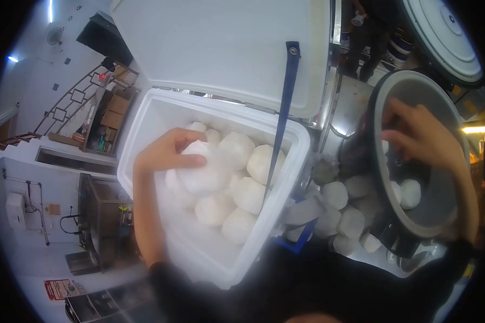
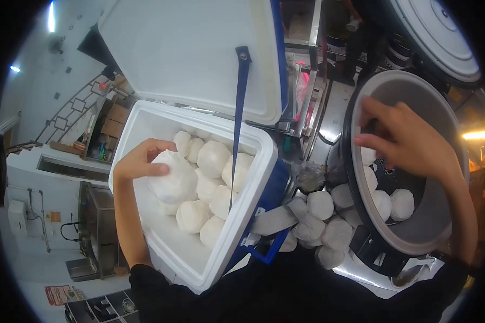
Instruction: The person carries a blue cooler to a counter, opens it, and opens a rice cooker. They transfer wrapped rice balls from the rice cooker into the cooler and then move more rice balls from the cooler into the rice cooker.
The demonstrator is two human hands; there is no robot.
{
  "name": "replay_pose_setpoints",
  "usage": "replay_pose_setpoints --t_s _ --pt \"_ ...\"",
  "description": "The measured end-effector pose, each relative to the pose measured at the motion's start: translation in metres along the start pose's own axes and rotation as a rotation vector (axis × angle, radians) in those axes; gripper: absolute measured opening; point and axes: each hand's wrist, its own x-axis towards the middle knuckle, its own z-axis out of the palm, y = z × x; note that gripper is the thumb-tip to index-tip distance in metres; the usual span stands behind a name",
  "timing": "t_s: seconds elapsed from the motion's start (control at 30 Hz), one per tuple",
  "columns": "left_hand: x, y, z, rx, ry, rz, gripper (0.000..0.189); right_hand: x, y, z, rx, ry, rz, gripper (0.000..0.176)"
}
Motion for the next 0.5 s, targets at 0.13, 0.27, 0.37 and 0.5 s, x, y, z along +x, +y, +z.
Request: replay_pose_setpoints --t_s 0.13,0.27,0.37,0.5 --pt "0.019 0.063 0.062 -0.164 -0.148 0.270 0.031 -0.021 -0.029 0.040 0.581 0.101 -0.708 0.048" --pt "0.032 0.091 0.135 -0.362 0.267 0.289 0.039 -0.023 -0.040 0.065 0.812 0.082 -0.669 0.064" --pt "0.030 0.099 0.126 -0.431 0.105 0.248 0.080 -0.017 -0.013 0.056 0.933 0.156 -0.576 0.063" --pt "0.006 0.038 0.030 -0.031 -0.350 -0.108 0.066 -0.002 0.060 0.021 0.725 0.355 -0.322 0.058"
